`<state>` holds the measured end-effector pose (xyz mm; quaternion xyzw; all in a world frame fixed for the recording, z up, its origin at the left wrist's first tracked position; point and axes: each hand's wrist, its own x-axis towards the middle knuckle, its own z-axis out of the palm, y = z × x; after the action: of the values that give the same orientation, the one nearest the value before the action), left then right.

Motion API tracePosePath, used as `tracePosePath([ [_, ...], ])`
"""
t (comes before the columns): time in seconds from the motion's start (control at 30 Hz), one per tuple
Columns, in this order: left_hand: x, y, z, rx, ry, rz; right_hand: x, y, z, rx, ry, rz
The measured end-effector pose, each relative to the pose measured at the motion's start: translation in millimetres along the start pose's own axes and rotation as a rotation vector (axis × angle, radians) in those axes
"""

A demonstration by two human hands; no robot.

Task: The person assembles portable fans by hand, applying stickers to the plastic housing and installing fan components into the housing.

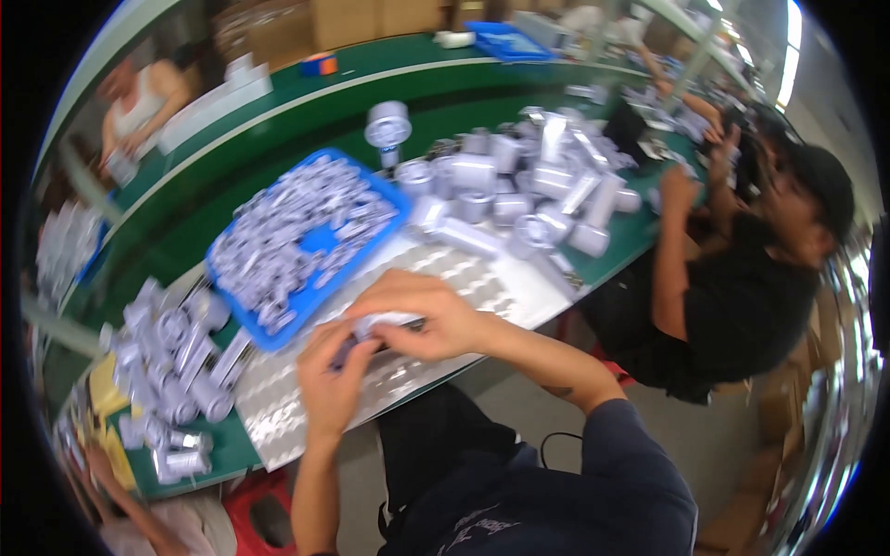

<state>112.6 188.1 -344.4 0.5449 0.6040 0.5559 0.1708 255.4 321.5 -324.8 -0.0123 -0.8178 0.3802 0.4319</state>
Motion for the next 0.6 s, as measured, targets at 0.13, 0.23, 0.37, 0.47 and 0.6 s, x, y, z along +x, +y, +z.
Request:
tracePosePath([
  [0.13, 11, 1, -16, 0.163, -0.153, 0.102, -12, -2, -12, -0.016, -0.176, 0.005],
  [0.23, 18, -4, -19, 0.302, -0.297, 0.187, -20, -1, -11, -0.115, -0.273, 0.075],
  [0.37, 24, -11, -14, 0.329, -0.431, 0.181, -42, 14, -1, -0.323, -0.248, 0.175],
  [0.47, 12, -26, -13, 0.332, -0.341, 0.207, -49, 15, 7, -0.302, -0.215, 0.223],
  [0.6, 8, -33, -11, 0.318, -0.292, 0.131, -41, 6, 13, -0.236, -0.18, 0.357],
])
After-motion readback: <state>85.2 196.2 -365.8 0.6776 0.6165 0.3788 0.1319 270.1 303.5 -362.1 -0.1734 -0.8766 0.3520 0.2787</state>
